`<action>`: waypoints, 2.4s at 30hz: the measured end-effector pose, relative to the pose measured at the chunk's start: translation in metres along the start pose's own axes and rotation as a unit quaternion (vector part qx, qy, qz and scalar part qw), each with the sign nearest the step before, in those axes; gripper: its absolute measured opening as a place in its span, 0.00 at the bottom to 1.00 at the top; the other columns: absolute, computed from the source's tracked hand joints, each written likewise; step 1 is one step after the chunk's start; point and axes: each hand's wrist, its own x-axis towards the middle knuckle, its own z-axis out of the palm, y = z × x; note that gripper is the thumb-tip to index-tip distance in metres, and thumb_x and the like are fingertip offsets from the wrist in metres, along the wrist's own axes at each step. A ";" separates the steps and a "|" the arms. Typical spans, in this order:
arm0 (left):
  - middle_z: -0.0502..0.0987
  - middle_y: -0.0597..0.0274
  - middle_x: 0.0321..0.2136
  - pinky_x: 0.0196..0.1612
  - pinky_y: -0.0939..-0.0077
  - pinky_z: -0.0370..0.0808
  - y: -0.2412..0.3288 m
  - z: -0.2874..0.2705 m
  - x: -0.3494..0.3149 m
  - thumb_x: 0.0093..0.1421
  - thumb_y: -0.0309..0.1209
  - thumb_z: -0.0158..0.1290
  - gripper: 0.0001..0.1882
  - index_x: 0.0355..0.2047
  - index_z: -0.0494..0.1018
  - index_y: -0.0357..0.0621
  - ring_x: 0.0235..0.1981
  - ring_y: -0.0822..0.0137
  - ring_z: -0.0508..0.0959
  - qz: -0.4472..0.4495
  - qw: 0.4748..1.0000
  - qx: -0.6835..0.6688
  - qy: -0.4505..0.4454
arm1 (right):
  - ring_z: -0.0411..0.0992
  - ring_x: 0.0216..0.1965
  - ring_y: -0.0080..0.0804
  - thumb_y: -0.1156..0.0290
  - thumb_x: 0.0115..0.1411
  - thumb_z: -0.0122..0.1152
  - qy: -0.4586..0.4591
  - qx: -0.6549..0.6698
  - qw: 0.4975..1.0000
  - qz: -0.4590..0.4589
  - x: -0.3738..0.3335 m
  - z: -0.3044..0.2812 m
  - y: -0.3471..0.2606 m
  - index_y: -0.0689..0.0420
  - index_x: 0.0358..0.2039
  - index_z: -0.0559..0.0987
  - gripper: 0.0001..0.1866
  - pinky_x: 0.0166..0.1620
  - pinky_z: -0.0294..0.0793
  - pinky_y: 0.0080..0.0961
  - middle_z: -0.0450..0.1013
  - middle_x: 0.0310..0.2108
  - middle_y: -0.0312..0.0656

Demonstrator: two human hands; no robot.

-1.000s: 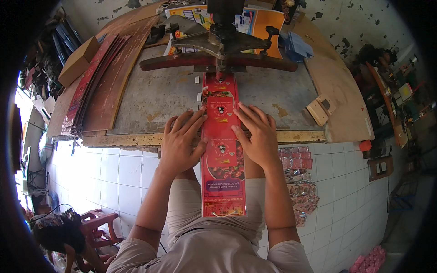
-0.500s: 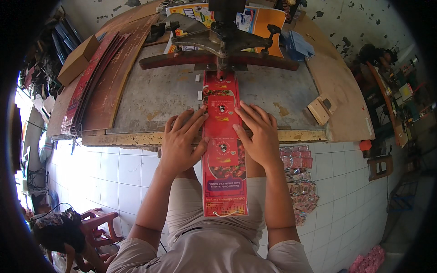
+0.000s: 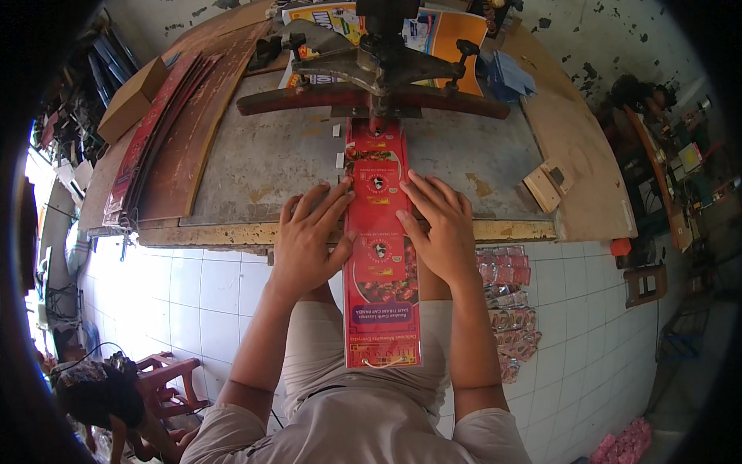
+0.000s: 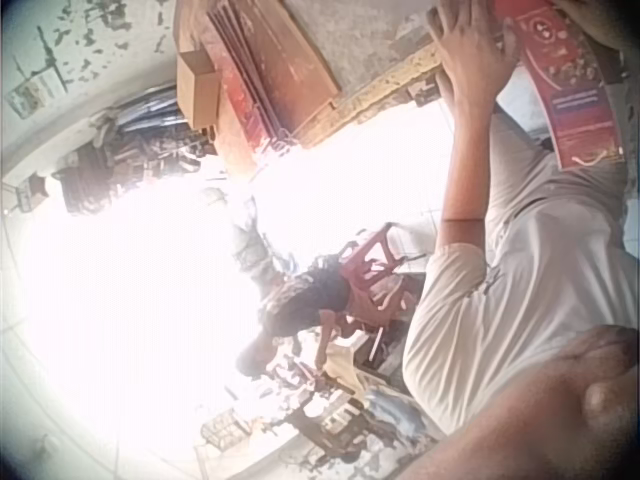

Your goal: The person seals several long red packaging strips using a small wooden hand-sealer on a workbench. The person aligns each strip under the machine, applies pressure with the wooden tool, and then sets the sealed strip aside.

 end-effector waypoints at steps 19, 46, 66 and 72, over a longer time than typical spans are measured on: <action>0.72 0.64 0.76 0.76 0.46 0.62 0.002 -0.003 -0.003 0.68 0.40 0.59 0.32 0.70 0.75 0.44 0.74 0.50 0.71 -0.003 1.000 0.000 -0.005 | 0.69 0.74 0.51 0.62 0.74 0.68 0.110 0.001 0.989 0.099 -0.014 -0.041 0.059 0.54 0.66 0.82 0.23 0.76 0.65 0.49 0.74 0.72 0.47; 0.72 0.65 0.76 0.76 0.44 0.63 0.006 -0.005 -0.004 0.68 0.39 0.60 0.32 0.70 0.76 0.46 0.74 0.50 0.71 -0.015 1.000 0.003 -0.005 | 0.78 0.63 0.47 0.72 0.64 0.78 0.023 0.120 0.991 -0.047 -0.024 -0.077 0.035 0.57 0.59 0.85 0.23 0.64 0.79 0.47 0.80 0.61 0.43; 0.72 0.63 0.76 0.75 0.42 0.64 0.009 -0.008 -0.002 0.69 0.40 0.59 0.30 0.69 0.77 0.42 0.72 0.48 0.72 -0.004 1.000 0.002 0.005 | 0.82 0.54 0.51 0.69 0.69 0.71 -0.141 -0.133 0.979 -0.070 0.042 -0.112 0.166 0.60 0.52 0.89 0.14 0.59 0.82 0.41 0.85 0.53 0.46; 0.72 0.63 0.76 0.78 0.43 0.61 0.008 -0.006 -0.004 0.68 0.39 0.59 0.31 0.71 0.75 0.44 0.74 0.47 0.70 -0.016 1.000 -0.018 -0.001 | 0.80 0.60 0.49 0.65 0.65 0.77 -0.159 -0.017 0.986 -0.048 0.040 -0.130 0.163 0.60 0.55 0.88 0.20 0.63 0.79 0.41 0.83 0.58 0.46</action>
